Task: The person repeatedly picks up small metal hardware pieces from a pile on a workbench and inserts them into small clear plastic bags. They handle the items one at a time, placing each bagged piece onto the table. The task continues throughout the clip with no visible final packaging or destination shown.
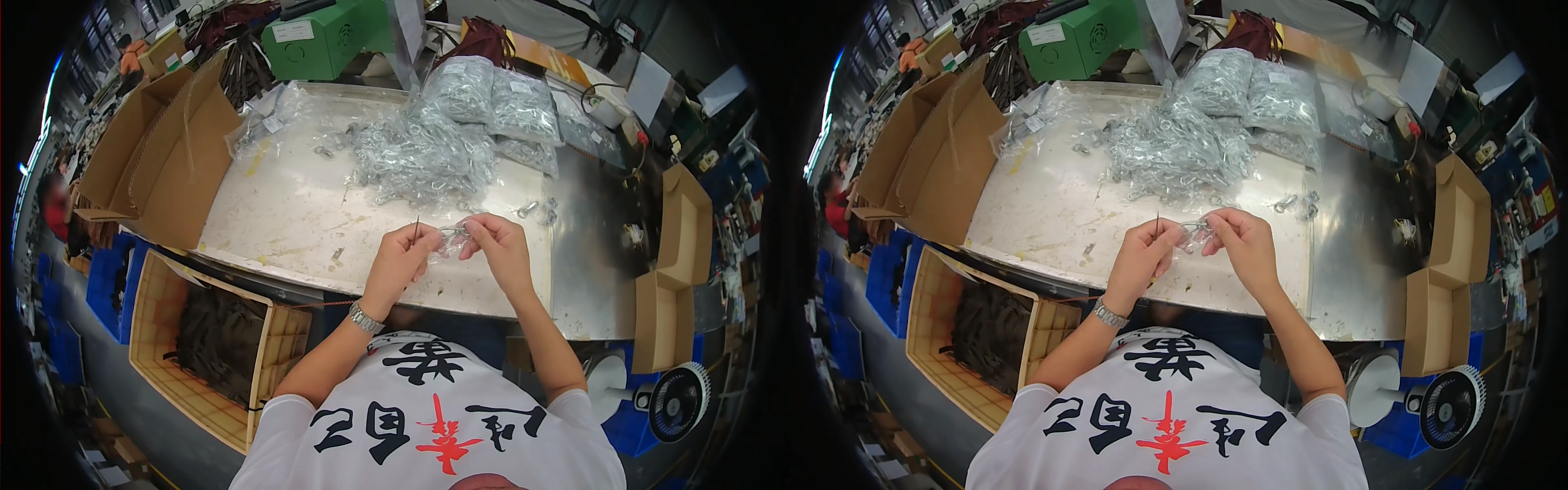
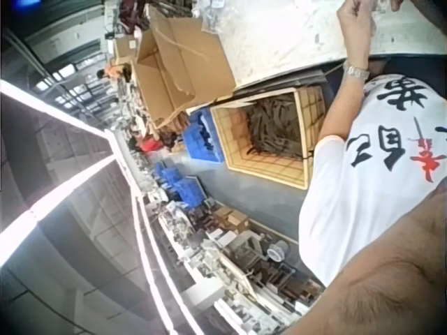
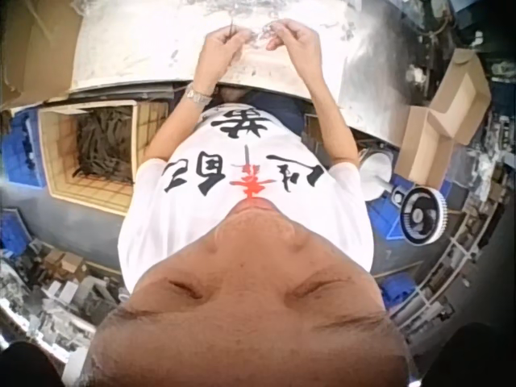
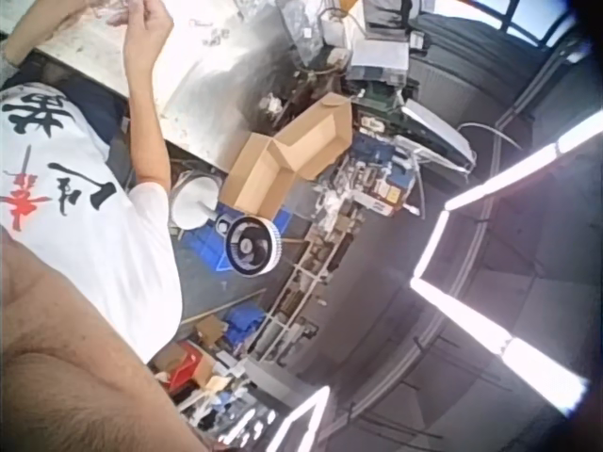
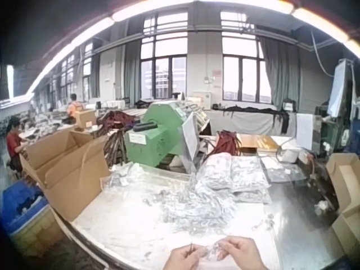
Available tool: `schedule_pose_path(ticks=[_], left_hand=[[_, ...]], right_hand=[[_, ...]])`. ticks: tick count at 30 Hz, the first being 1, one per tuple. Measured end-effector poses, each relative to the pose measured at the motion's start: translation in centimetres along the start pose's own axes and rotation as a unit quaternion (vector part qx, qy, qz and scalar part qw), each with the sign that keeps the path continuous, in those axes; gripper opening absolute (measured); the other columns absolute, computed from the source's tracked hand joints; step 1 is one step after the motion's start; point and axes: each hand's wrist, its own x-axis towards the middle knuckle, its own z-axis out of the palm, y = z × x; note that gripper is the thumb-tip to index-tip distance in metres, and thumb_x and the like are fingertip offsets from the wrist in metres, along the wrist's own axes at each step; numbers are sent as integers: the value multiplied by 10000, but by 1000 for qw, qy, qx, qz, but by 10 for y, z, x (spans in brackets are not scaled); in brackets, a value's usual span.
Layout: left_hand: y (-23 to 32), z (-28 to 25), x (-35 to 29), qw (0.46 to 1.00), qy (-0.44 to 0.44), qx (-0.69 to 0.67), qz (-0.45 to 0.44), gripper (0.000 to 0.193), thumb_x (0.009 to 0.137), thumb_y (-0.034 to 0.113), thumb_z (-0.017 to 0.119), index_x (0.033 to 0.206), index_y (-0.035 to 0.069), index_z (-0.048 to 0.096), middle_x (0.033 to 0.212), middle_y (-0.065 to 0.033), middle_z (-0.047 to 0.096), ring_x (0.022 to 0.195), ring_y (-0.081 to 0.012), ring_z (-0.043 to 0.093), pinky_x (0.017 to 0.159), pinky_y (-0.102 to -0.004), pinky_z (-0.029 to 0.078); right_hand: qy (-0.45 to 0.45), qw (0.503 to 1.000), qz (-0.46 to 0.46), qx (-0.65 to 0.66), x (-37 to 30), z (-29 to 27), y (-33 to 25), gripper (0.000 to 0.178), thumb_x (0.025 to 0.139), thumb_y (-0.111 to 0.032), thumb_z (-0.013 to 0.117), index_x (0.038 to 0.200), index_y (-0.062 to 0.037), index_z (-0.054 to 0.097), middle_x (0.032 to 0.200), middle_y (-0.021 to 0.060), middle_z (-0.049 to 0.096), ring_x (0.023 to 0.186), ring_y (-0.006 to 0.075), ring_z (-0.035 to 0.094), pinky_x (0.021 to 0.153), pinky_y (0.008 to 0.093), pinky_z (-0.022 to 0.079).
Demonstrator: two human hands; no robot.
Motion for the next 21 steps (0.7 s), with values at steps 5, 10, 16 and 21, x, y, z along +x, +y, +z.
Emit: schedule_pose_path(ticks=[5,10,16,21], left_hand=[[4,-4,-4,993,-71,-75,-63,275,1104,238,638,1145,-23,717,907,-82,759,491,0,391,437,-183,291],[4,-2,-11,992,-109,-31,-60,293,1107,233,624,1179,-32,727,917,-93,768,490,1,386,440,-183,289],[6,3,-17,988,-135,-38,-60,265,1094,224,636,1137,-12,747,878,-62,753,491,-4,407,441,-195,307],[5,6,-18,993,-100,-43,-47,252,1091,205,638,1135,-19,743,872,-58,748,501,-6,423,451,-196,318]], right_hand=[[-48,960,-87,-262,-6,0,-29,180,1070,-168,639,1031,-14,723,737,110,733,620,202,714,599,336,536],[-48,897,-173,-405,-8,-3,-31,156,1062,-163,631,1000,-35,695,717,144,721,615,295,708,579,389,525],[21,973,-113,-203,-8,-1,-21,232,1104,-204,599,1044,-12,714,883,99,772,787,148,740,702,310,554],[23,995,7,100,-11,5,-1,275,1116,-242,598,1112,-1,731,1008,69,780,902,123,714,810,293,558]])
